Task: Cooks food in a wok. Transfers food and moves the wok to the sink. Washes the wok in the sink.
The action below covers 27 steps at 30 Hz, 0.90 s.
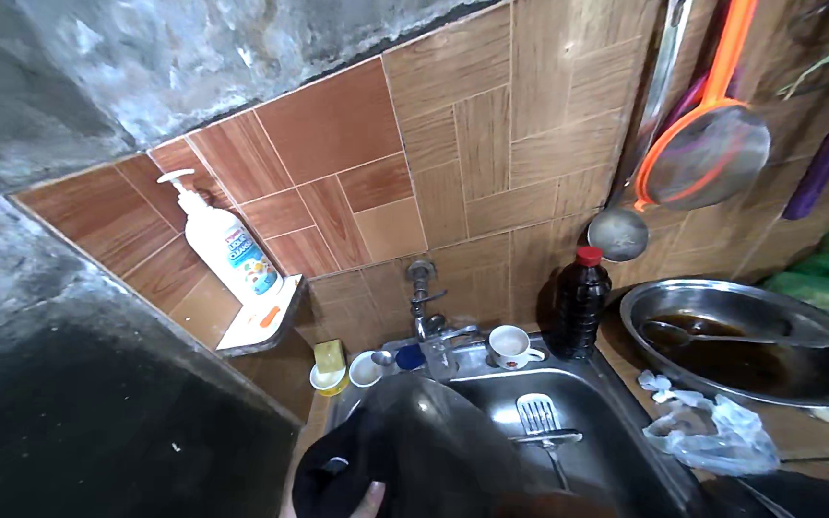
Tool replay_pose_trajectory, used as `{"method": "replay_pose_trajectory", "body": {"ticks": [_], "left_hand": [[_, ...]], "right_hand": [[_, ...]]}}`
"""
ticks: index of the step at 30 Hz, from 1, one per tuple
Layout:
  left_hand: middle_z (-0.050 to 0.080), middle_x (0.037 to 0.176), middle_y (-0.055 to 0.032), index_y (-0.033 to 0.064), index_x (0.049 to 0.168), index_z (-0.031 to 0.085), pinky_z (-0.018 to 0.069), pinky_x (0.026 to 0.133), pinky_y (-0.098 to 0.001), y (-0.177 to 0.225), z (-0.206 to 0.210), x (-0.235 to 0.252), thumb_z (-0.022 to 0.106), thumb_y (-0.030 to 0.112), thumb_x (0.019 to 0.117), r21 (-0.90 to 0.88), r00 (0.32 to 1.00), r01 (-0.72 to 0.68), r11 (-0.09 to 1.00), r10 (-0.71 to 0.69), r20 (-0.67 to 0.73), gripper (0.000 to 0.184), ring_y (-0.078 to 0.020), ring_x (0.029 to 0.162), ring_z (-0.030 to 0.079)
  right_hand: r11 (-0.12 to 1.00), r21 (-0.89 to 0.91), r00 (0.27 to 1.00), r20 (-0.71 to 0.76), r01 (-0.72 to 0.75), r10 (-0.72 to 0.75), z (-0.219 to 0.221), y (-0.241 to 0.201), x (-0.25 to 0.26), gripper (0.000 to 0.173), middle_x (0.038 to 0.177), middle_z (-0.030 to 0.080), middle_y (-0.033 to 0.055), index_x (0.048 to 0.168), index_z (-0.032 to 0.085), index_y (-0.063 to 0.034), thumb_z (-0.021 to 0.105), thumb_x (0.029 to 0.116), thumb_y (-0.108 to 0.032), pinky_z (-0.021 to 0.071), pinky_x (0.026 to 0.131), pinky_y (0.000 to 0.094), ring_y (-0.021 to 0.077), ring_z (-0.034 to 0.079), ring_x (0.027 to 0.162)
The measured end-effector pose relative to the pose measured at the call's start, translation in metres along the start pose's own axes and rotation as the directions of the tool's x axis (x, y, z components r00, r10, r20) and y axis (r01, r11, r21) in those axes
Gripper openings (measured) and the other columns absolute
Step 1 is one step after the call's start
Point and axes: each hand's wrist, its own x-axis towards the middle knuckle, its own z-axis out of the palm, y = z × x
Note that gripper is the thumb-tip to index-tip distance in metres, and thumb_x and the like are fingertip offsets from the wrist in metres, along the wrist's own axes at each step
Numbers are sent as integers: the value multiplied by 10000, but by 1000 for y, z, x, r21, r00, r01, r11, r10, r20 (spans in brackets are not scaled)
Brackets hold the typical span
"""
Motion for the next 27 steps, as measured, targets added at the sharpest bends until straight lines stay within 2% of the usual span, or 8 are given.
{"method": "replay_pose_trajectory", "body": {"ticks": [5, 9, 11, 14, 17, 20, 24, 27], "left_hand": [[747, 1032, 35, -19, 1198, 560, 610, 899, -274, -4, 12, -20, 845, -103, 631, -24, 996, -7, 1000, 9, 87, 640, -46, 983, 708], [738, 993, 46, -42, 1194, 534, 618, 856, -238, 2, 20, -6, 765, -150, 646, 5, 999, -19, 1000, 19, 26, 604, -24, 939, 711], [738, 982, 52, -33, 1179, 542, 617, 851, -235, 5, 16, -3, 778, -147, 624, 13, 999, -30, 999, 29, 25, 614, -21, 932, 710], [748, 1001, 53, -26, 1180, 570, 614, 877, -242, 3, 15, -10, 857, -108, 564, 37, 996, -62, 997, 59, 69, 684, -23, 953, 711], [747, 1017, 39, -30, 1184, 576, 613, 890, -255, -4, 21, -3, 881, -47, 588, 36, 989, -119, 992, 115, 92, 670, -39, 970, 712], [746, 1020, 29, -33, 1175, 588, 612, 894, -252, 1, 19, 6, 891, -9, 594, 51, 984, -151, 987, 145, 107, 656, -48, 971, 713], [746, 1047, 100, 45, 1189, 601, 596, 921, -237, 5, 14, -7, 935, 36, 593, 58, 978, -134, 989, 122, 169, 684, -6, 1002, 698], [750, 1038, 76, 31, 1189, 601, 605, 911, -259, -3, 19, -9, 915, 13, 610, 23, 981, -114, 993, 108, 164, 659, -29, 987, 708]], "right_hand": [[898, 423, 872, -478, 119, 110, -12, -21, 42, 619, 1517, 478, 261, 1534, 416, -43, 680, 1005, -225, 433, 1137, 538, 404, 520, 1369], [806, 469, 931, -126, 361, -344, -1, -65, -5, 470, 1281, 610, 261, 1443, 491, 22, 631, 1000, -48, 508, 976, 512, 339, 626, 1120], [905, 342, 963, 4, 252, -270, -2, -38, -4, 465, 1305, 611, 270, 1415, 541, 21, 674, 972, -25, 493, 1011, 554, 384, 616, 1170], [934, 344, 962, -271, 99, -2, -2, -5, 31, 551, 1415, 559, 280, 1458, 491, 6, 701, 961, -103, 431, 1115, 585, 421, 556, 1310], [771, 515, 893, -424, 375, -151, 7, -53, 28, 565, 1372, 585, 250, 1479, 436, 28, 679, 989, -112, 480, 1088, 462, 321, 605, 1249], [782, 472, 912, -169, 407, -373, 6, -59, 0, 445, 1285, 606, 268, 1388, 520, 87, 645, 971, -5, 500, 1021, 474, 321, 617, 1150], [927, 353, 939, -345, 124, 6, -9, -5, 35, 553, 1439, 525, 308, 1472, 462, 26, 671, 979, -113, 425, 1124, 590, 441, 532, 1336], [771, 472, 819, -563, 428, -110, 0, -41, 39, 547, 1389, 578, 258, 1465, 461, 30, 672, 990, -141, 470, 1106, 478, 334, 590, 1278]]}}
